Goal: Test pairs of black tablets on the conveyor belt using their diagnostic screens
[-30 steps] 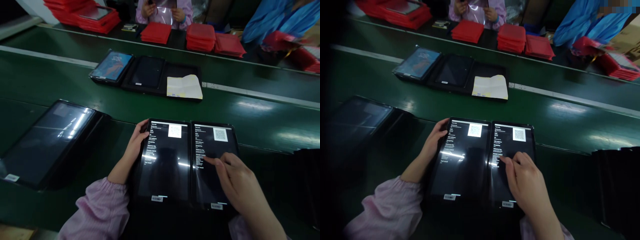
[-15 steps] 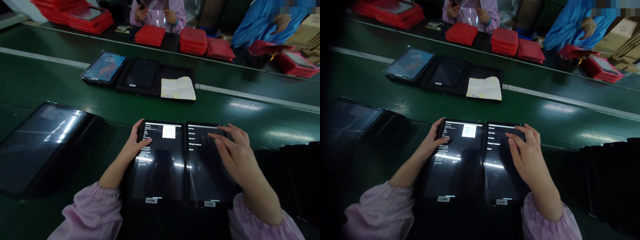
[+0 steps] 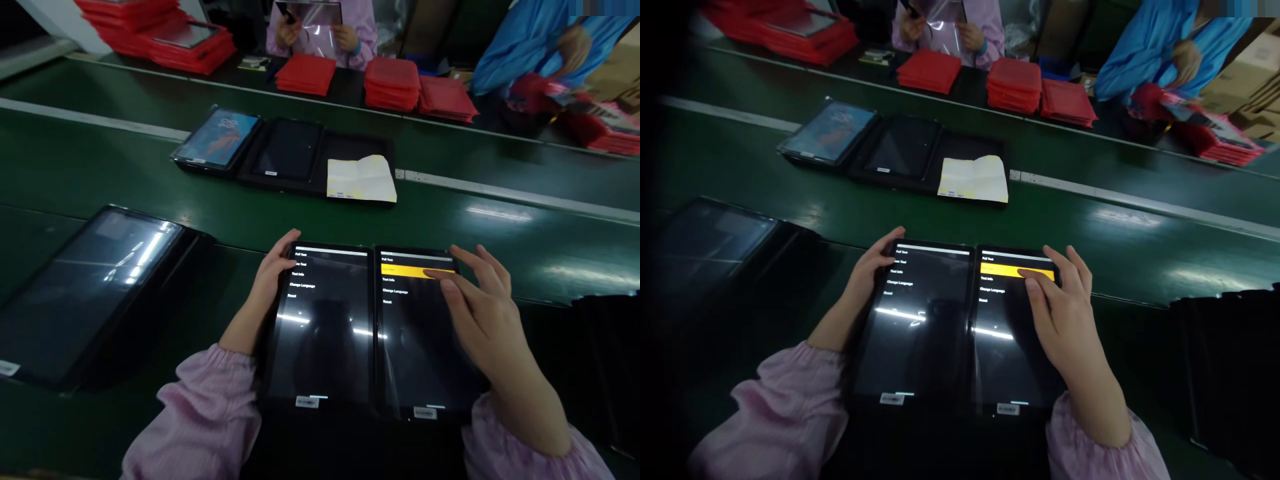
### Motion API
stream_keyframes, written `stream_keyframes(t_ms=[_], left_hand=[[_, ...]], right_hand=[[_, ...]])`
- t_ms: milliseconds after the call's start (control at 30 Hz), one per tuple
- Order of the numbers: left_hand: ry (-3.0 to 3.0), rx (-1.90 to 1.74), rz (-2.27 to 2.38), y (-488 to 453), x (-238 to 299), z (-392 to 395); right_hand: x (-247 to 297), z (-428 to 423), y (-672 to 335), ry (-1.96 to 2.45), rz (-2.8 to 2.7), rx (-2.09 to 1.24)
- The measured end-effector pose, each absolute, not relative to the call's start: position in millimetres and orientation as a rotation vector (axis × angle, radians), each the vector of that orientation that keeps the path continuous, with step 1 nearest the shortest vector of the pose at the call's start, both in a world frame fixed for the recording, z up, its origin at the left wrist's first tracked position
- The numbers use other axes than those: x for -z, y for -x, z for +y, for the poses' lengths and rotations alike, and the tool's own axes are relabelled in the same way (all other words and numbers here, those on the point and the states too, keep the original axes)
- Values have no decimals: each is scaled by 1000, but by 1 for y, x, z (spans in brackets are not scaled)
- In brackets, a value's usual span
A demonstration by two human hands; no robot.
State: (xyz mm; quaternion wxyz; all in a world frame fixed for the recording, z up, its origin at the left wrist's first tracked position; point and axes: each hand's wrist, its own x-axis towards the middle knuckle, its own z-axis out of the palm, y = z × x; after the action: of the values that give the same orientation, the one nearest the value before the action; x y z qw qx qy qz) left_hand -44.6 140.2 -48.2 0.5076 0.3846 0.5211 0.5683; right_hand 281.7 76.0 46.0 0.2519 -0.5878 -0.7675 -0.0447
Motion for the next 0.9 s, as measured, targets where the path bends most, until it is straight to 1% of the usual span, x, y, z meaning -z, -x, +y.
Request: stream_keyframes(t_ms=[300, 567, 700, 900], left_hand=[[-947, -1289, 1266, 48, 45, 136], [-885, -1328, 1253, 47, 47, 133], [-870, -1289, 1213, 51, 47, 125], [-883, -1186, 1154, 54, 44, 112]], right_hand=[[-57, 69, -286, 1653, -2105, 26], [-63, 67, -279, 1546, -2250, -101], [-59, 67, -277, 1521, -2289, -138], [-58, 68, -283, 1522, -2238, -58]])
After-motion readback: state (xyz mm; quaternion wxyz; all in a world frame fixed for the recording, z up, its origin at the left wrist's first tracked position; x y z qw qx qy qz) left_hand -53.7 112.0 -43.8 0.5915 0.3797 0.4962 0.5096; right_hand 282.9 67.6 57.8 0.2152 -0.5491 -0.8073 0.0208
